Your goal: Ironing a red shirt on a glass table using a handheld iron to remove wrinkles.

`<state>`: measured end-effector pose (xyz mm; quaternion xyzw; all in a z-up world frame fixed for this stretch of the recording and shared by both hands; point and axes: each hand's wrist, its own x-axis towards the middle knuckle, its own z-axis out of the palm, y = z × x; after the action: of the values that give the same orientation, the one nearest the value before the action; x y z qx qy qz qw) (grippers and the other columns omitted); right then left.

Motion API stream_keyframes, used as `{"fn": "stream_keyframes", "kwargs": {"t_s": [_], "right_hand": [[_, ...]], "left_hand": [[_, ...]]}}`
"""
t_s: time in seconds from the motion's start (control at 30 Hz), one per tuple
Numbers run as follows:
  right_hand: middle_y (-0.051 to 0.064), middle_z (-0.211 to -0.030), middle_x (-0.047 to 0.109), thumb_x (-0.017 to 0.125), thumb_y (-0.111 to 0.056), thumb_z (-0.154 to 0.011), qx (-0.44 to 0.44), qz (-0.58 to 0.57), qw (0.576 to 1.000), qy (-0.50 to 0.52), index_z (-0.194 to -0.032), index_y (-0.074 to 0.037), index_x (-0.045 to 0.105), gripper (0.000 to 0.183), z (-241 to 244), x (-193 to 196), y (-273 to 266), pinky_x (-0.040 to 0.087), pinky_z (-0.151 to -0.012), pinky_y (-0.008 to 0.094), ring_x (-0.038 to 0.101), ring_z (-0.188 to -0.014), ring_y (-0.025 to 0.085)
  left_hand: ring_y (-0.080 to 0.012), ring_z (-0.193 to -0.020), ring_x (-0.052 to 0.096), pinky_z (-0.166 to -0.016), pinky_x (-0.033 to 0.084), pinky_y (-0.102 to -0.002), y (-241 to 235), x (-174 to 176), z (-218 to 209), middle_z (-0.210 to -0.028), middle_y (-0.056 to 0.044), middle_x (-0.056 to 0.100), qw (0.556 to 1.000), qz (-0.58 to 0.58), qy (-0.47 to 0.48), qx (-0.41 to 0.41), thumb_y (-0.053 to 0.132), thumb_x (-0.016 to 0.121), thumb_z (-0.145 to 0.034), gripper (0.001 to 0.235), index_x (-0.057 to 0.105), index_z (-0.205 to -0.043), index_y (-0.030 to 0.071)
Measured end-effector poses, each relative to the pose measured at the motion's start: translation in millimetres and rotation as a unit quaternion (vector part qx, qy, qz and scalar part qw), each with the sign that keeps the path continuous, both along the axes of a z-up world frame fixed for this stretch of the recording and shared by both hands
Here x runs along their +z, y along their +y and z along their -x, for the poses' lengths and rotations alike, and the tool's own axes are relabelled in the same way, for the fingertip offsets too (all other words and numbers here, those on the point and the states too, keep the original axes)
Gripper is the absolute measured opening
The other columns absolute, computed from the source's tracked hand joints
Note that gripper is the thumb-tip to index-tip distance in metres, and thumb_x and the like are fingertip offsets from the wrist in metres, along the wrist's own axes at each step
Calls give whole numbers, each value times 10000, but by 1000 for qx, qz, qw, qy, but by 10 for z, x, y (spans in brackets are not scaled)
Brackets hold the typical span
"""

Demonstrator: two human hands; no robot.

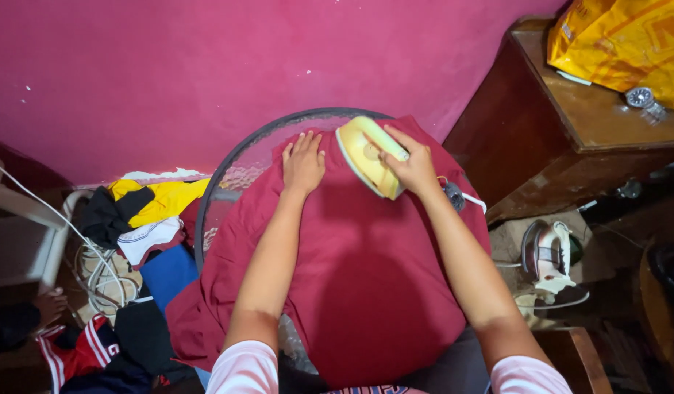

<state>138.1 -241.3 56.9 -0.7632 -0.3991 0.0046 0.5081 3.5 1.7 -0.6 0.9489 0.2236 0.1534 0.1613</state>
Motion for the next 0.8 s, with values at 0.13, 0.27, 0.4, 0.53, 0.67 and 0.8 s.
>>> {"fn": "stream_keyframes", "kwargs": {"t_s": [0.13, 0.27, 0.4, 0.53, 0.67, 0.8], "right_hand": [[16, -1300, 717, 837, -198, -772, 24, 18, 1000, 7, -1340, -249, 709, 584, 51, 188, -139, 498, -958, 335, 652, -1156, 210], [-1, -1051, 753, 868, -233, -709, 63, 76, 990, 100, -1251, -205, 762, 554, 130, 498, -454, 422, -734, 213, 583, -864, 111], [-17, -1112, 755, 847, -190, -731, 10, 50, 996, 79, -1274, -246, 748, 554, -203, 130, -413, 438, -730, 204, 597, -875, 73], [2, -1107, 745, 831, -138, -714, 37, 41, 995, 89, -1300, -214, 736, 598, -105, 204, -370, 431, -748, 200, 582, -891, 95], [37, -1046, 767, 864, -161, -710, 52, 61, 991, 106, -1251, -218, 761, 554, 6, 325, -357, 427, -711, 207, 586, -843, 97], [2, -1235, 744, 837, -197, -757, -13, 40, 999, 28, -1291, -289, 737, 550, -139, -6, -187, 518, -850, 294, 696, -1042, 197]], "left_hand": [[-243, -1518, 361, -1223, 222, -507, -14, 25, 25, -1602, -85, 457, 1000, -2, 0, 0, 298, 468, -1048, 484, 507, -1519, 192], [-258, -1523, 354, -1221, 216, -525, -24, 28, 28, -1601, -91, 454, 1000, 4, 0, -5, 287, 456, -1048, 465, 522, -1507, 251], [-269, -1511, 376, -1211, 234, -528, -15, 7, 12, -1583, -98, 478, 1000, -9, -15, -5, 285, 471, -1046, 433, 572, -1466, 256], [-259, -1503, 388, -1207, 245, -521, -24, -1, 19, -1576, -92, 488, 1000, -15, -20, 2, 294, 474, -1042, 422, 591, -1446, 261], [-262, -1497, 398, -1205, 249, -520, -1, -75, -18, -1575, -94, 489, 999, -25, -29, 4, 309, 470, -1037, 424, 600, -1438, 262], [-264, -1486, 415, -1200, 261, -517, -8, -60, 9, -1563, -97, 502, 999, -35, -34, 3, 322, 478, -1033, 425, 605, -1434, 260]]}}
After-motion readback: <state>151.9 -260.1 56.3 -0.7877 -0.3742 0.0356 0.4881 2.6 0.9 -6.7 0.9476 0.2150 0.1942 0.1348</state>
